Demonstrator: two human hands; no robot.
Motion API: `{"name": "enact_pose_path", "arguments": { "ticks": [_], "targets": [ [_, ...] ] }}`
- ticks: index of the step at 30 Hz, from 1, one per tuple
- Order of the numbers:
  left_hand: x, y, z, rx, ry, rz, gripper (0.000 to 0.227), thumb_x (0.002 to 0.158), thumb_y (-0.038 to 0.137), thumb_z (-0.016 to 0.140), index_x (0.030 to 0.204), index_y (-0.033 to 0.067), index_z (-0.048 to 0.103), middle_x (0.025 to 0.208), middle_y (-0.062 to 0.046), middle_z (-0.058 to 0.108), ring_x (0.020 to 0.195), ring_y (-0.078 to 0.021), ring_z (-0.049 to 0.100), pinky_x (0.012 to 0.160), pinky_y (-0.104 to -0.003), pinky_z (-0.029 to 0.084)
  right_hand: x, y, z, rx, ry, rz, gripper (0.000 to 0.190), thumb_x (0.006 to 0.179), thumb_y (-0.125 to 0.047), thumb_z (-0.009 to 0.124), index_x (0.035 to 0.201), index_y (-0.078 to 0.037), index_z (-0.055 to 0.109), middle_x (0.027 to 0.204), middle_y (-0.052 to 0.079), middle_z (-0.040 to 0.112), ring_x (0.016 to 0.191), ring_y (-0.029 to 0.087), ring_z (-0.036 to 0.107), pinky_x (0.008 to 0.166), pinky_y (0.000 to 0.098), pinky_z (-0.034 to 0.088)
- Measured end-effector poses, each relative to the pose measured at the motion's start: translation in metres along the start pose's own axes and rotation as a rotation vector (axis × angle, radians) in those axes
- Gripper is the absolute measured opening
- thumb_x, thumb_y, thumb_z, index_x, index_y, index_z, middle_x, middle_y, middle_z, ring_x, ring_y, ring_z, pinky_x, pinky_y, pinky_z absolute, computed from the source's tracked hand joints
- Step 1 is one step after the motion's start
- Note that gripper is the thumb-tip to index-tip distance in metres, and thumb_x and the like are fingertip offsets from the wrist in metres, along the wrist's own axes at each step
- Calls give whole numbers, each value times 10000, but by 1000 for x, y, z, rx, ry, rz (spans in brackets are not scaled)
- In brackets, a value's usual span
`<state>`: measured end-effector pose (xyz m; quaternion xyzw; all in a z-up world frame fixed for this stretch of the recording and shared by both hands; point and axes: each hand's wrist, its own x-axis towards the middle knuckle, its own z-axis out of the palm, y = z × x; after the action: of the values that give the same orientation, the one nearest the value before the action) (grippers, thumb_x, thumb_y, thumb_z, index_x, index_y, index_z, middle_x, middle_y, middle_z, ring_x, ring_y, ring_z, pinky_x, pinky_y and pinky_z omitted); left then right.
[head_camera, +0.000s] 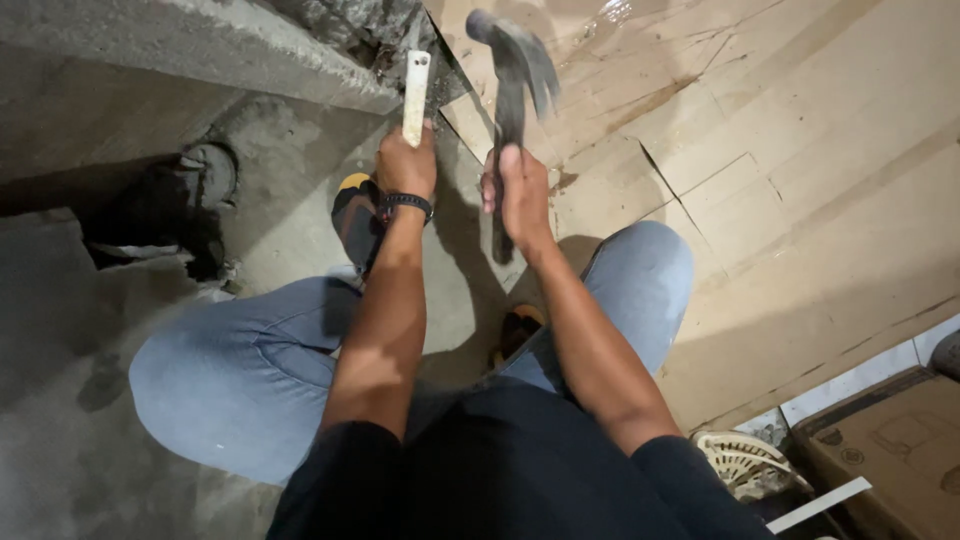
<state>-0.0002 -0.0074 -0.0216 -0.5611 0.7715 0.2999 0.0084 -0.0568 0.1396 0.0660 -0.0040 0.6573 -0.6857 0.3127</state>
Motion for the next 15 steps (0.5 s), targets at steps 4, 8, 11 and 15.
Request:
{"name": "enact_pose_path", "arguments": {
  "ticks": [4,8,11,15],
  "targets": [
    [10,-6,3,-45,-64,-15,373,799,445,618,858,80,670,803,-178,684,867,-388,669,727,-513,538,6,16,9,151,-177,-414,600,851,-621,473,679,-53,561,463,58,520,392,146,519,387,227,398],
    [12,-6,-3,-63,-119,-35,357,786,444,628,890,107,687,834,-146,696,897,-368,664,750,-503,536,30,66,21,-183,-85,40,473,957,-375,448,602,-74,534,395,85,482,292,183,481,294,282,392],
    [7,-1,-9,-40,-117,-89,331,802,419,598,922,127,696,853,-132,702,914,-346,669,770,-481,545,24,44,26,-142,42,229,484,913,-487,472,671,-71,524,443,89,501,329,175,505,305,286,442],
    [16,-10,4,-30,-162,-131,325,749,413,641,916,142,704,845,-110,706,915,-330,672,772,-487,546,12,9,21,-29,-17,57,492,929,-500,450,694,-76,539,437,87,500,337,182,530,316,271,438]
  ]
}}
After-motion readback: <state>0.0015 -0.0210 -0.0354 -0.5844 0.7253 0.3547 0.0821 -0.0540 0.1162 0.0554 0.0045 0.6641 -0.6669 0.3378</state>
